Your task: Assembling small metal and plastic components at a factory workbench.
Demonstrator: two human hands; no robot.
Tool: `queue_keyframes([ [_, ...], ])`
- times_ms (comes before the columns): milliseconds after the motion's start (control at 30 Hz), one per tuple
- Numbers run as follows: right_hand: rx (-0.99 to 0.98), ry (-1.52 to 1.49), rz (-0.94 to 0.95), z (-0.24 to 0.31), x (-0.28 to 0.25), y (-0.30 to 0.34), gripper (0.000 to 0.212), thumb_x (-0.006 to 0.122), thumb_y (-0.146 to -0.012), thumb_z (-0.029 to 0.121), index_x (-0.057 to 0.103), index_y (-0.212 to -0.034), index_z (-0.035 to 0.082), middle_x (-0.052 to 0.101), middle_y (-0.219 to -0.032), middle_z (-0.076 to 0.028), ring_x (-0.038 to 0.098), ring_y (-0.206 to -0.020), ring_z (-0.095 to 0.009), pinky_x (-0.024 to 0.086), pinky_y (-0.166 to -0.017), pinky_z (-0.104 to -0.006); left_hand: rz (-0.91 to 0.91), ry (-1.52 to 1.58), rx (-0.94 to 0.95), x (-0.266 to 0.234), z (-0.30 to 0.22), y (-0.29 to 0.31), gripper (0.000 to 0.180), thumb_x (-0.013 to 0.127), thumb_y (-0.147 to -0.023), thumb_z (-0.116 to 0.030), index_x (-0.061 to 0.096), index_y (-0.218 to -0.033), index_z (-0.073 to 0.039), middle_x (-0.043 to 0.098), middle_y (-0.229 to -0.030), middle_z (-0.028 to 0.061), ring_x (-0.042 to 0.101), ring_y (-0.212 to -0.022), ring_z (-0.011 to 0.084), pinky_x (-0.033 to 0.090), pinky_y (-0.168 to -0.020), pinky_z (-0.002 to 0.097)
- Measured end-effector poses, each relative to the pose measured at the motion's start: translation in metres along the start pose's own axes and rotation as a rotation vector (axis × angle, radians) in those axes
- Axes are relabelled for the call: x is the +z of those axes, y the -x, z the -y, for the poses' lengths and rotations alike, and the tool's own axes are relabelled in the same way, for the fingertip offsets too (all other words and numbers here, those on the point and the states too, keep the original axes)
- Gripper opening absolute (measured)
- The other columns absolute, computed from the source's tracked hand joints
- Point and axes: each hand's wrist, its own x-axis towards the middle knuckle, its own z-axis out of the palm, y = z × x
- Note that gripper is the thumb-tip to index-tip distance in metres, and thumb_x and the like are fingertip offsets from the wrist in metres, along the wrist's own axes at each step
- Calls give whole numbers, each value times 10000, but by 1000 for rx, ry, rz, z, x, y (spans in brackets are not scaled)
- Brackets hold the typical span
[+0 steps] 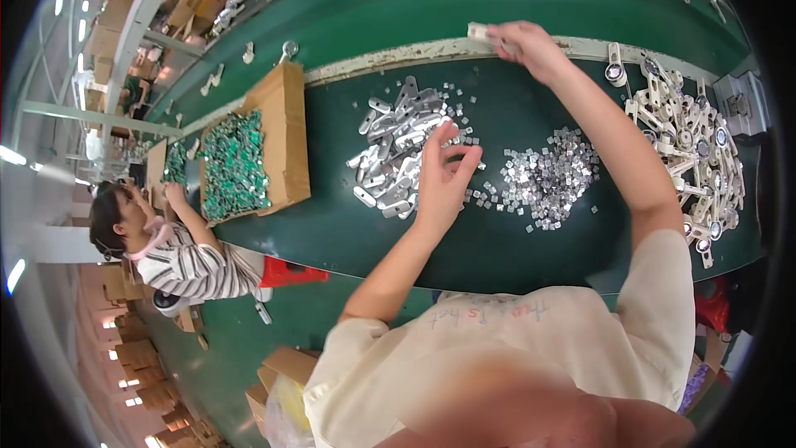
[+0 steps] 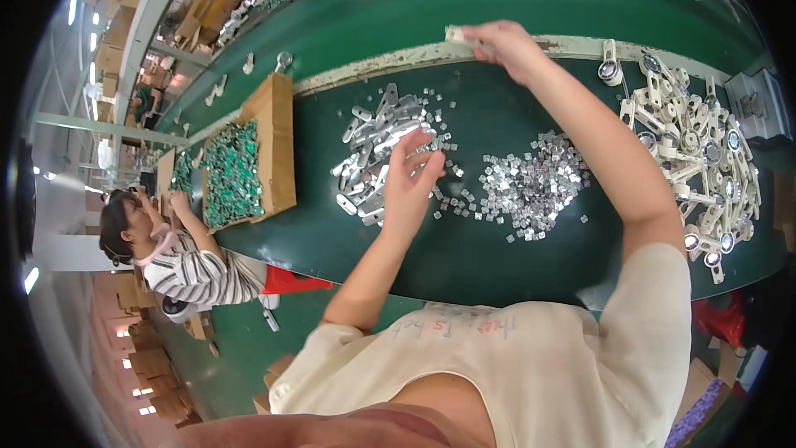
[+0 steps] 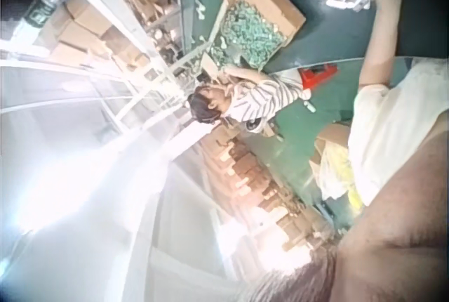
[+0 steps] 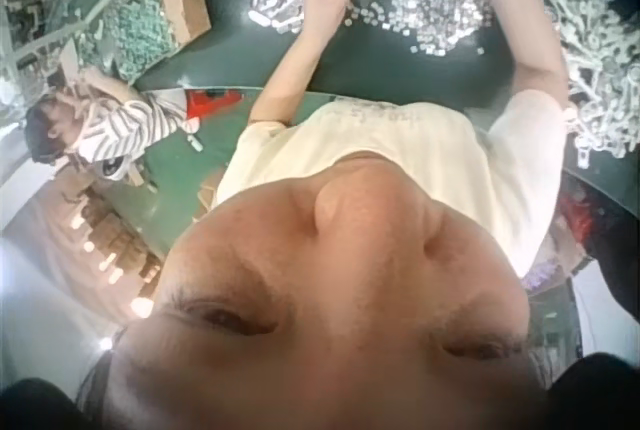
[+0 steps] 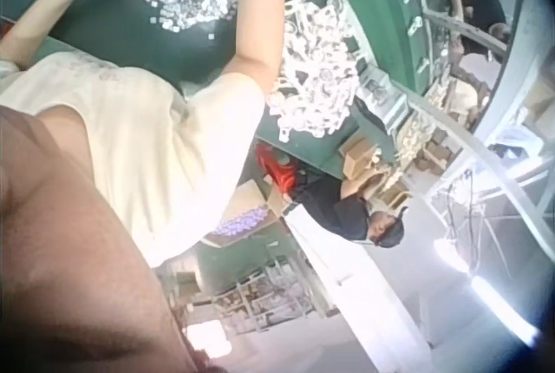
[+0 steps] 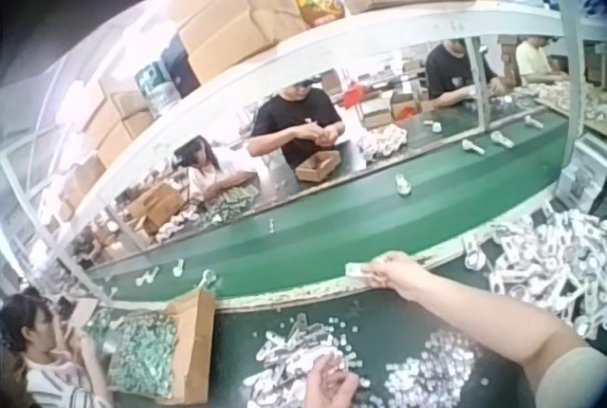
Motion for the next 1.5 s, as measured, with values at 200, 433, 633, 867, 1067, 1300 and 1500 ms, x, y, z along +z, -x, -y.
queue_keyframes([
  [200, 124, -81, -75, -23, -25, -39, 332, 559, -859, 125, 488, -1107, -84, 549, -1074, -178, 594, -919, -251, 480, -846, -338, 44, -613, 87, -19, -13, 35, 203, 641, -801, -91, 585, -986, -28, 586, -917, 102, 576, -882, 210, 479, -690, 306],
  [433, 81, 690, 246, 16, -11, 118, 237, 596, -859, 175, 584, -1055, 43, 624, -944, -44, 590, -823, -120, 464, -688, -238, 46, -858, 141, -32, 19, 62, 249, 648, -751, -53, 561, -980, -5, 536, -927, 153, 536, -875, 339, 445, -754, 391],
  [633, -319, 1380, -9, -11, -58, 152, 240, 657, -780, 131, 574, -969, 10, 567, -853, -92, 575, -757, -224, 466, -682, -303, 94, -847, 219, -18, 30, 44, 113, 641, -761, -33, 627, -873, -26, 593, -809, 128, 605, -680, 268, 486, -610, 332],
  [867, -300, 1229, -26, -29, -51, 174, 137, 621, -790, 46, 565, -912, 20, 567, -804, -99, 579, -679, -231, 458, -629, -308, 40, -706, -7, -20, 20, 35, 172, 670, -749, -16, 632, -917, -23, 621, -775, 77, 622, -675, 150, 492, -630, 248],
  [1067, -211, 1134, -64, -22, -40, 180, 114, 647, -794, 94, 604, -864, 15, 586, -796, -59, 540, -633, -159, 437, -601, -252, 23, -409, -83, -27, 23, 35, 116, 589, -827, 5, 625, -937, 12, 664, -868, 74, 639, -736, 124, 501, -668, 237],
  [1300, -179, 734, -115, -25, -38, 185, 148, 576, -860, 59, 621, -989, 4, 613, -888, -31, 552, -771, -94, 441, -687, -206, 146, -1068, 455, -53, 16, 5, 175, 623, -727, 19, 654, -878, -63, 622, -876, 65, 566, -859, 262, 473, -737, 337],
  [1500, -102, 572, -95, -27, -47, 188, 135, 564, -871, 36, 587, -996, -10, 589, -893, -16, 522, -761, -68, 430, -680, -194, 255, -1148, 348, -44, 13, -6, 137, 641, -708, -5, 641, -833, -61, 583, -838, 78, 533, -868, 281, 443, -769, 367],
])
